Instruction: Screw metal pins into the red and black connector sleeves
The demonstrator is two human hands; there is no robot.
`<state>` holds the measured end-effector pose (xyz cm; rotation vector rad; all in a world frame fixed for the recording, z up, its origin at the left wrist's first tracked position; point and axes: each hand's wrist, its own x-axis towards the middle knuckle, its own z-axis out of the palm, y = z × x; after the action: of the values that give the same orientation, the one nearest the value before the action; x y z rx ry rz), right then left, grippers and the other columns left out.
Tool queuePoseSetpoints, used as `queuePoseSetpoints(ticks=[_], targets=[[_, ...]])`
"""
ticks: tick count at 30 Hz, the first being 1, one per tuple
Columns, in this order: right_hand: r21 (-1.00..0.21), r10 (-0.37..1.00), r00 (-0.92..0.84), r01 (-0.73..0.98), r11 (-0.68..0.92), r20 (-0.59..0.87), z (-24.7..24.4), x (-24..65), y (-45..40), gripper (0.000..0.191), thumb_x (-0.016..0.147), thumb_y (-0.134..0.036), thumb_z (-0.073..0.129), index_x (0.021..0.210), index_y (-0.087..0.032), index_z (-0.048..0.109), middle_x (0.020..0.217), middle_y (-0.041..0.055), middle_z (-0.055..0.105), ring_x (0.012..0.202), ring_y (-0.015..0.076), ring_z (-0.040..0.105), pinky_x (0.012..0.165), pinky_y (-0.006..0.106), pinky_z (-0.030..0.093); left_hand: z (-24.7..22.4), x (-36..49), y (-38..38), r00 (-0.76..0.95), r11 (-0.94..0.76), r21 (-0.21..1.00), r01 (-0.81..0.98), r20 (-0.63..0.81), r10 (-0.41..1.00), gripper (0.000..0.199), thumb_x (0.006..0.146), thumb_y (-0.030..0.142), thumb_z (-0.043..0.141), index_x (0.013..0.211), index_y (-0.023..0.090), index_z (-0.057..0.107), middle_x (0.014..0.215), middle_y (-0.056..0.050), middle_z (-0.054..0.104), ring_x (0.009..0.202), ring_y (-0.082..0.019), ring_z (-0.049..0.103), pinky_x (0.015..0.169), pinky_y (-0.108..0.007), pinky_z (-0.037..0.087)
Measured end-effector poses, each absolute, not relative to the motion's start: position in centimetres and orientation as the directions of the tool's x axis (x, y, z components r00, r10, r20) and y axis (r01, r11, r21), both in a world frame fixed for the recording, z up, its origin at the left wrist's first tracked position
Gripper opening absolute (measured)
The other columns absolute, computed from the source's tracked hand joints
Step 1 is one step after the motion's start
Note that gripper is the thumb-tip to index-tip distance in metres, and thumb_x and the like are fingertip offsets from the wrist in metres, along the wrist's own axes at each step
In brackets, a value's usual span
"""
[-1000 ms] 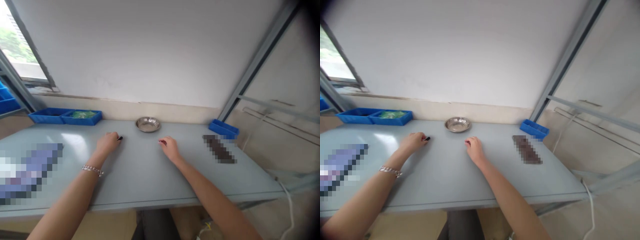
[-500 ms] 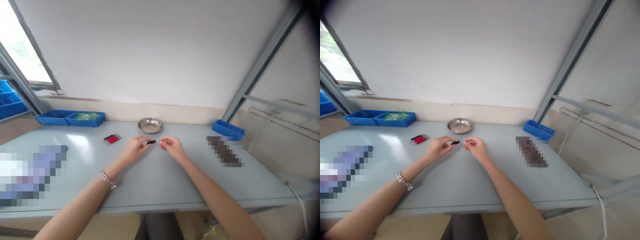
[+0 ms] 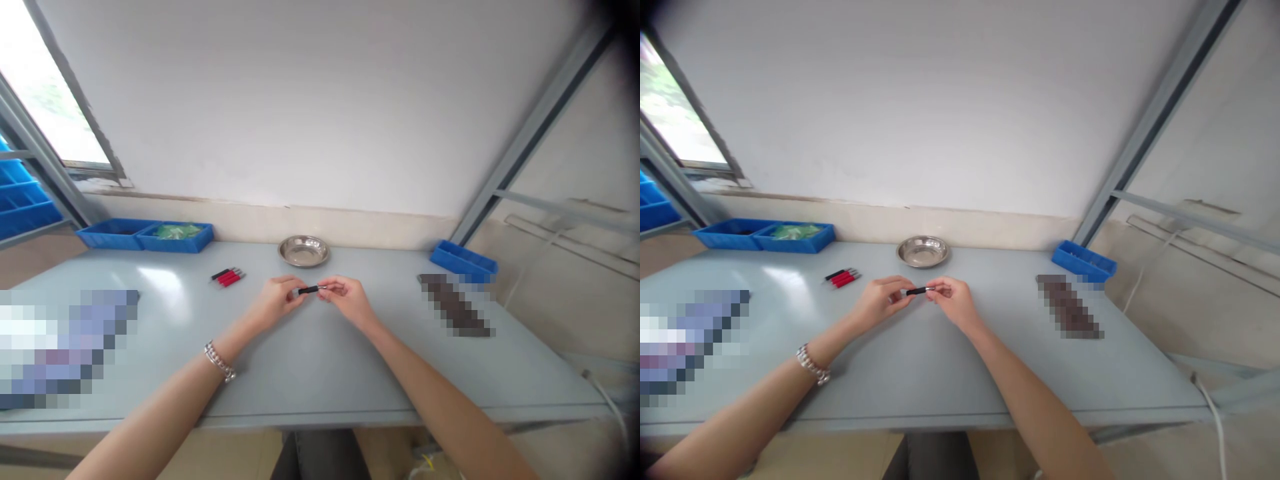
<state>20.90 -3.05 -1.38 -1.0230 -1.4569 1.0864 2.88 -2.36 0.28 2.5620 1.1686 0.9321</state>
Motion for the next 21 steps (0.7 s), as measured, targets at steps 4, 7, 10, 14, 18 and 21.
queuePoseSetpoints(ticks=[4,7,10,14,18,21], targets=[[-0.959,0.958,-0.141,0.106,0.264,0.249,-1.78,20.96,-3.0,0.017,0.067,-0.028,0.058,0.079,-0.016,0.06,0.064,0.003,0.064,0.061,0.0144,0.06,0.062,0.029,0.048,0.21,2.85,-2.37,0.519,-0.701,0.369,0.611,0.482,0.706,0.017,0.076,0.022,0.047,0.084,0.016,0.06,0.083,-0.003,0.062,0.05,-0.005,0.048,0.055,-0.018,0.042],[-0.934,0.944,-0.16,0.17,0.315,0.289,-2.01,21.0,-3.01,0.014,0.07,-0.027,0.055,0.078,-0.017,0.059,0.065,0.0035,0.064,0.061,0.0145,0.06,0.062,0.029,0.048,0.06,2.73,-2.27,0.538,-0.712,0.332,0.619,0.482,0.692,0.018,0.077,0.024,0.047,0.086,0.016,0.06,0.086,-0.004,0.061,0.053,-0.006,0.05,0.056,-0.019,0.042],[-0.9,0.929,-0.176,0.245,0.36,0.324,-2.01,21.04,-3.1,0.012,0.072,-0.026,0.053,0.078,-0.018,0.059,0.065,0.0032,0.064,0.062,0.0148,0.061,0.063,0.029,0.048,0.01,2.64,-2.23,0.557,-0.717,0.312,0.624,0.466,0.688,0.019,0.078,0.025,0.045,0.088,0.017,0.06,0.088,-0.005,0.061,0.056,-0.008,0.052,0.057,-0.02,0.042],[-0.852,0.916,-0.191,0.34,0.398,0.352,-1.8,21.08,-3.25,0.011,0.074,-0.024,0.05,0.079,-0.018,0.058,0.065,0.0021,0.064,0.061,0.014,0.06,0.063,0.028,0.048,0.09,2.65,-2.37,0.565,-0.708,0.29,0.644,0.443,0.696,0.02,0.079,0.024,0.045,0.089,0.017,0.061,0.086,-0.006,0.061,0.057,-0.008,0.053,0.057,-0.02,0.042],[-0.837,0.917,-0.193,0.376,0.397,0.348,-1.63,21.1,-3.37,0.009,0.074,-0.021,0.051,0.078,-0.019,0.059,0.066,0.0017,0.065,0.063,0.0143,0.061,0.064,0.029,0.048,0.14,2.7,-2.51,0.561,-0.699,0.295,0.651,0.434,0.705,0.02,0.079,0.024,0.046,0.089,0.017,0.061,0.082,-0.005,0.062,0.056,-0.008,0.052,0.056,-0.02,0.041],[-0.844,0.918,-0.19,0.362,0.395,0.348,-1.55,21.16,-3.4,0.008,0.071,-0.021,0.054,0.076,-0.019,0.059,0.068,0.0025,0.065,0.065,0.0154,0.061,0.065,0.029,0.048,0.15,2.72,-2.46,0.549,-0.694,0.334,0.638,0.435,0.714,0.019,0.078,0.024,0.048,0.087,0.016,0.062,0.077,-0.004,0.062,0.055,-0.008,0.052,0.055,-0.019,0.04]])
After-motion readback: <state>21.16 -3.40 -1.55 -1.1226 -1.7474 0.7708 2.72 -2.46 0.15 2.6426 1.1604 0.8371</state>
